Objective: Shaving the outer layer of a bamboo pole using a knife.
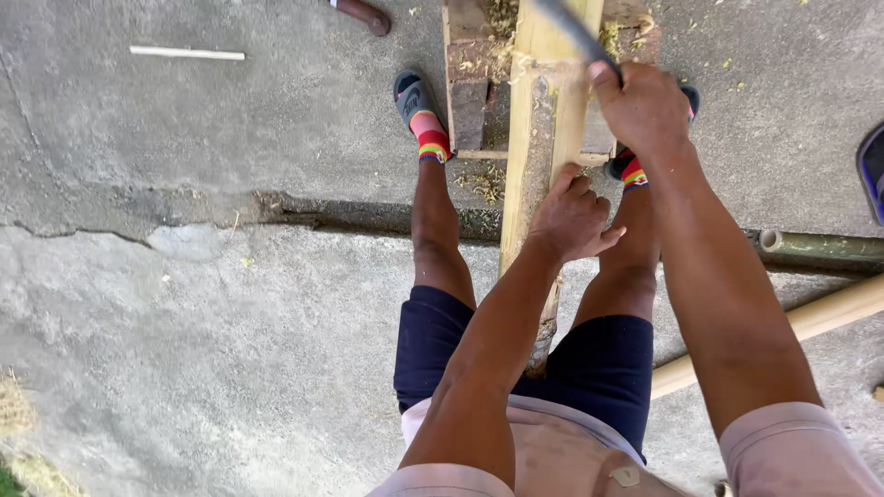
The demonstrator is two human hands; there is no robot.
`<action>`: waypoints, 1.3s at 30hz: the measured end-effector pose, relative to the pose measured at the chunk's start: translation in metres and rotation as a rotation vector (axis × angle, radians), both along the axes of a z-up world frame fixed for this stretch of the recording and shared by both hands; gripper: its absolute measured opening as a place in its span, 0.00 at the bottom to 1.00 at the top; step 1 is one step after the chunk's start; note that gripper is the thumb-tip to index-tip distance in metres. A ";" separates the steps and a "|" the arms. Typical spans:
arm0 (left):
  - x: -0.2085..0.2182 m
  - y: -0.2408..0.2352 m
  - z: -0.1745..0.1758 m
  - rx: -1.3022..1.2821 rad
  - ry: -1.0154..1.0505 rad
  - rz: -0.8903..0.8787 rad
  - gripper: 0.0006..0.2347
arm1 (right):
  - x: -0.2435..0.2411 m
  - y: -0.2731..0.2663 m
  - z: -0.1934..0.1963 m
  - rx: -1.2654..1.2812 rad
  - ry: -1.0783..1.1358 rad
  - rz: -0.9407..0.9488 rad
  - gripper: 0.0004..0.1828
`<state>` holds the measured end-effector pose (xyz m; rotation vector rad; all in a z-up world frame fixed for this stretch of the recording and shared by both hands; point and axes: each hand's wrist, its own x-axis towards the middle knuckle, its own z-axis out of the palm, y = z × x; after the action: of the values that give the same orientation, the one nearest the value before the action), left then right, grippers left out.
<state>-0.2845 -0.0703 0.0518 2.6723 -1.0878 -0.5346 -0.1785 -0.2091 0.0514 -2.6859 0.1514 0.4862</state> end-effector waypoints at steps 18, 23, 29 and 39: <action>-0.002 -0.001 -0.003 -0.030 -0.039 -0.003 0.25 | 0.016 0.012 0.043 -0.136 0.123 0.068 0.35; 0.001 0.000 0.000 0.010 0.047 -0.013 0.25 | 0.004 0.010 0.017 -0.110 -0.030 0.035 0.33; -0.005 0.000 -0.008 -0.072 -0.057 0.026 0.25 | 0.026 0.017 0.051 -0.150 0.137 -0.015 0.35; -0.003 0.002 -0.009 -0.065 -0.021 0.030 0.25 | 0.017 0.017 0.035 -0.125 0.124 -0.029 0.35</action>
<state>-0.2874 -0.0686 0.0427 2.6394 -1.0503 -0.4579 -0.1620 -0.1926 0.0859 -2.7703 0.2642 0.6551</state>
